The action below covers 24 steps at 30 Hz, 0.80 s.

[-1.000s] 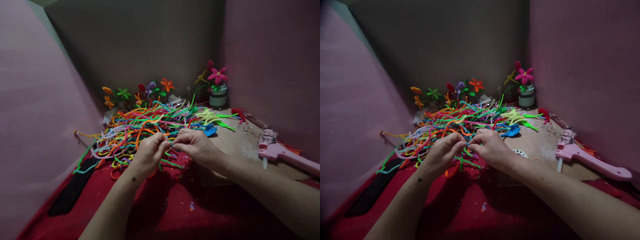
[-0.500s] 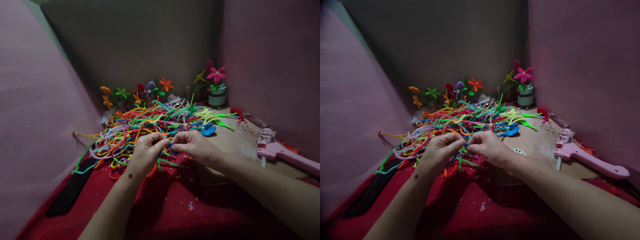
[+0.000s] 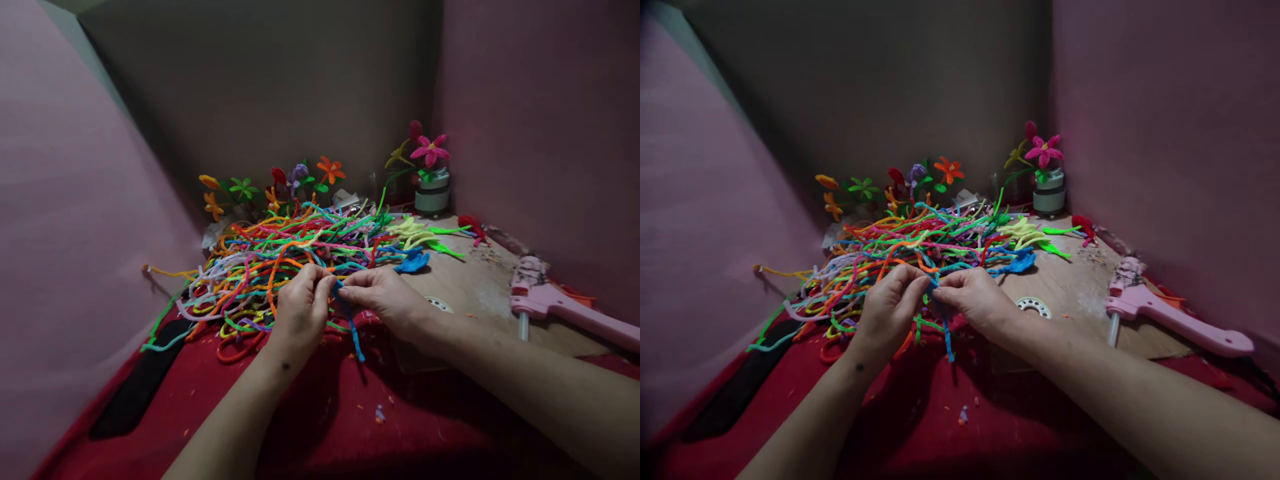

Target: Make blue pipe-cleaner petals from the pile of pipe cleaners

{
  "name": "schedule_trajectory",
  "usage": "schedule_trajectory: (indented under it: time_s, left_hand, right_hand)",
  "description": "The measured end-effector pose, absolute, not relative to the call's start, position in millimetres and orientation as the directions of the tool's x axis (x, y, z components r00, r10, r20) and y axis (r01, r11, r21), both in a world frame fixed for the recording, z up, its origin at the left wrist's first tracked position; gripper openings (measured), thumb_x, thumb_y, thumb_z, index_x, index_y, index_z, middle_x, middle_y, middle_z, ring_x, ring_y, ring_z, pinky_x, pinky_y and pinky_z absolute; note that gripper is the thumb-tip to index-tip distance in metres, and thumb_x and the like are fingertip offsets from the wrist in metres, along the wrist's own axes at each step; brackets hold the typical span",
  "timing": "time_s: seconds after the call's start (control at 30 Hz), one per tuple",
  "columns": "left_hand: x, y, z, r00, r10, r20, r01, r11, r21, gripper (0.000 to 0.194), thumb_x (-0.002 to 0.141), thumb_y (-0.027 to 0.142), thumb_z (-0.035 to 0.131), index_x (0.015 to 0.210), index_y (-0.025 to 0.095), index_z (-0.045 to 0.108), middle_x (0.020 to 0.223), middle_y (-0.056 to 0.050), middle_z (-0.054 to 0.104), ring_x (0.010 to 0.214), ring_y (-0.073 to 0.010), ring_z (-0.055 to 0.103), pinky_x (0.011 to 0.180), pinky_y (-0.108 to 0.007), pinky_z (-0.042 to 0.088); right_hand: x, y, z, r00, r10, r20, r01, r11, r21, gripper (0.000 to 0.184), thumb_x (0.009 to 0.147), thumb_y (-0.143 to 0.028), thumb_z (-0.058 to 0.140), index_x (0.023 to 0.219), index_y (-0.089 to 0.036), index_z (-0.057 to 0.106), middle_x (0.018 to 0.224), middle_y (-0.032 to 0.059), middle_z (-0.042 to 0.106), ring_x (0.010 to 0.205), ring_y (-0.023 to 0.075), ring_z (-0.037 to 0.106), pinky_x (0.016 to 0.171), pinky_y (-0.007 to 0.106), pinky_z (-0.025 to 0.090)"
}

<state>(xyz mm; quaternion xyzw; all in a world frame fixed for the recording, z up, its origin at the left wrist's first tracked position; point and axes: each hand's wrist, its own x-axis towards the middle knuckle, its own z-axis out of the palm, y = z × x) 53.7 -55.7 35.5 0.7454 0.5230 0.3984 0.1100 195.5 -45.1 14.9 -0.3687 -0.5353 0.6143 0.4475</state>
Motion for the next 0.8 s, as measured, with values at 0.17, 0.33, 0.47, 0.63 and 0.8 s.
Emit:
schedule_trajectory:
  time_s: [0.17,0.33,0.47,0.63,0.8]
  left_hand:
    - [54.8,-57.7,31.4,0.141,0.787,0.601,0.734,-0.491,0.47,0.013,0.081,0.022,0.05,0.07,0.016,0.052,0.061,0.002,0.053,0.054,-0.0085,0.047,0.054,-0.021,0.036]
    - [53.8,-56.1,33.3,0.057,0.913,0.403,0.474,-0.38,0.794,0.013,0.08,0.028,0.053,0.075,0.016,0.053,0.055,0.004,0.049,0.046,-0.0066,0.043,0.044,-0.019,0.033]
    - [51.1,-52.4,38.6,0.187,0.974,0.13,0.152,-0.16,0.975,0.018,0.078,0.033,0.057,0.083,0.016,0.057,0.048,0.007,0.045,0.038,-0.0045,0.037,0.039,-0.017,0.03]
    - [53.6,-50.2,34.9,0.107,0.991,0.082,0.167,-0.099,0.981,0.023,0.076,0.034,0.058,0.063,0.015,0.053,0.042,0.007,0.041,0.037,-0.0028,0.031,0.036,-0.015,0.024]
    - [58.3,-51.0,35.8,-0.036,0.974,0.223,0.347,-0.197,0.917,0.016,0.074,0.026,0.058,0.065,0.014,0.058,0.042,0.007,0.04,0.038,-0.0033,0.031,0.036,-0.015,0.024]
  right_hand:
    - [195.2,-45.8,14.4,-0.412,0.911,-0.007,-0.259,-0.124,-0.958,0.012,0.062,-0.023,0.068,0.064,-0.012,0.066,0.058,0.0009,0.061,0.053,0.0097,0.052,0.058,0.026,0.04]
    - [196.7,-48.9,20.8,-0.424,0.904,-0.047,-0.185,-0.138,-0.973,0.019,0.063,-0.026,0.068,0.052,-0.012,0.061,0.048,0.0,0.057,0.044,0.0083,0.047,0.048,0.024,0.037]
    - [198.9,-48.9,23.1,-0.451,0.891,-0.043,-0.187,-0.141,-0.972,0.021,0.062,-0.029,0.069,0.052,-0.012,0.061,0.048,0.0006,0.057,0.043,0.0086,0.047,0.048,0.024,0.037]
    - [198.7,-47.2,18.3,-0.391,0.92,0.016,-0.13,-0.039,-0.991,0.016,0.064,-0.022,0.065,0.051,-0.013,0.062,0.048,-0.0003,0.057,0.046,0.0086,0.047,0.052,0.024,0.038]
    - [197.2,-50.4,18.3,-0.314,0.94,0.137,-0.074,0.12,-0.99,0.016,0.066,-0.019,0.063,0.051,-0.013,0.062,0.048,-0.0026,0.053,0.048,0.0074,0.042,0.05,0.023,0.034]
